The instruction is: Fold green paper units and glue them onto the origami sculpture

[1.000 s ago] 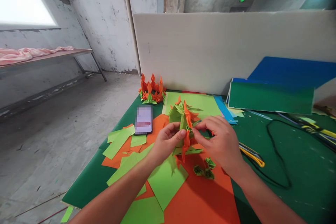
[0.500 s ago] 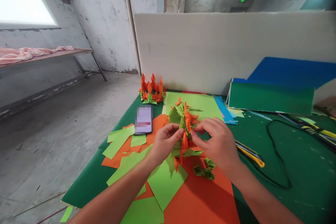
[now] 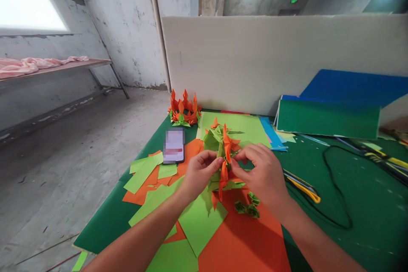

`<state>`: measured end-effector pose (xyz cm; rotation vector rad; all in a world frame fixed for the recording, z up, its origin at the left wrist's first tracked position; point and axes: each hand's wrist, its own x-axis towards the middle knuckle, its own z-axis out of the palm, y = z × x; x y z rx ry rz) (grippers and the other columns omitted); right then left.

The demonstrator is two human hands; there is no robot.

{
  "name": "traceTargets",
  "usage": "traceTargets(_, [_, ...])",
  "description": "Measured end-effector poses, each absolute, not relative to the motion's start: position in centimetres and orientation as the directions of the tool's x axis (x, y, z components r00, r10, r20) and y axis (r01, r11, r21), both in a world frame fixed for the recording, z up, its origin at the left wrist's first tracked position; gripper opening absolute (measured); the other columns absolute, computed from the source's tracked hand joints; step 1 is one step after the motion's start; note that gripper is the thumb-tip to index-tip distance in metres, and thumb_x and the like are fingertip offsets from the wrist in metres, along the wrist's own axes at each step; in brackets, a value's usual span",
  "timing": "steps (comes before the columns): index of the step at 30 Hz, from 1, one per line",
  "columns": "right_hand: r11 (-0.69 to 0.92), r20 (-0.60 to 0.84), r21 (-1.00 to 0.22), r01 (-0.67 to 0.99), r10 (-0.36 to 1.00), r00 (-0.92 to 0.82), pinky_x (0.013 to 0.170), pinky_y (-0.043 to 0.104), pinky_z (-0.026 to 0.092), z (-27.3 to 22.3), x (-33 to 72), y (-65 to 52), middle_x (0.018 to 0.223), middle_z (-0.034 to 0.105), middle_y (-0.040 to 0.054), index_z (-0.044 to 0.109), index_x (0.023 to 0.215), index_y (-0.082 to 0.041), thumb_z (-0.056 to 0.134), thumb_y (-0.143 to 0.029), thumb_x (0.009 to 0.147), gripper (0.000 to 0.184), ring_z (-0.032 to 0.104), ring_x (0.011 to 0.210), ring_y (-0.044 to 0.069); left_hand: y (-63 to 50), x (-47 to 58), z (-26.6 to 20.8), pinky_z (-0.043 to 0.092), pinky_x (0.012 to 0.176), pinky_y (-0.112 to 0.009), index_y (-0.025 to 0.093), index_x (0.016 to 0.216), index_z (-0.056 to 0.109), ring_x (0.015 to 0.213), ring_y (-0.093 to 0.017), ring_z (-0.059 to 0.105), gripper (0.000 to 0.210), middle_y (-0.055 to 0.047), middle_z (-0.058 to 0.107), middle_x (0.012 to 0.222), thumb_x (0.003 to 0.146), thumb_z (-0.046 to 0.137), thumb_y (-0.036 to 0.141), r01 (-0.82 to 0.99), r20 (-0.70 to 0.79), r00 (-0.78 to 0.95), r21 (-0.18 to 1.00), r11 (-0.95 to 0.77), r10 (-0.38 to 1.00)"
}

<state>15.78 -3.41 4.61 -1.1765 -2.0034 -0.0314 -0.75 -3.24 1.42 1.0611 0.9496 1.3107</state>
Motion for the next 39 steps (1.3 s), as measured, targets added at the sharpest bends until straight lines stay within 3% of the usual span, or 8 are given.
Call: traceTargets(39, [0.568,0.652,-0.359,0.74,0.72,-0.236,0.065,0.032,0.035,4.27,15.45,-3.49,0.064,0.056,0.0,0.048,0.065,-0.022,0.059,-0.019,0.079,0.018,0.049,0.068,0.018,-3.33,-0.75,1.62,0.041,0.058,-0.02,0.014,0.073,0.067,0.062,-0.008,0.051,0.029,0.001,0.06,0.068,0.062,0.08,0.037,-0.262,0.048,0.021,0.964,-0.041,0.999])
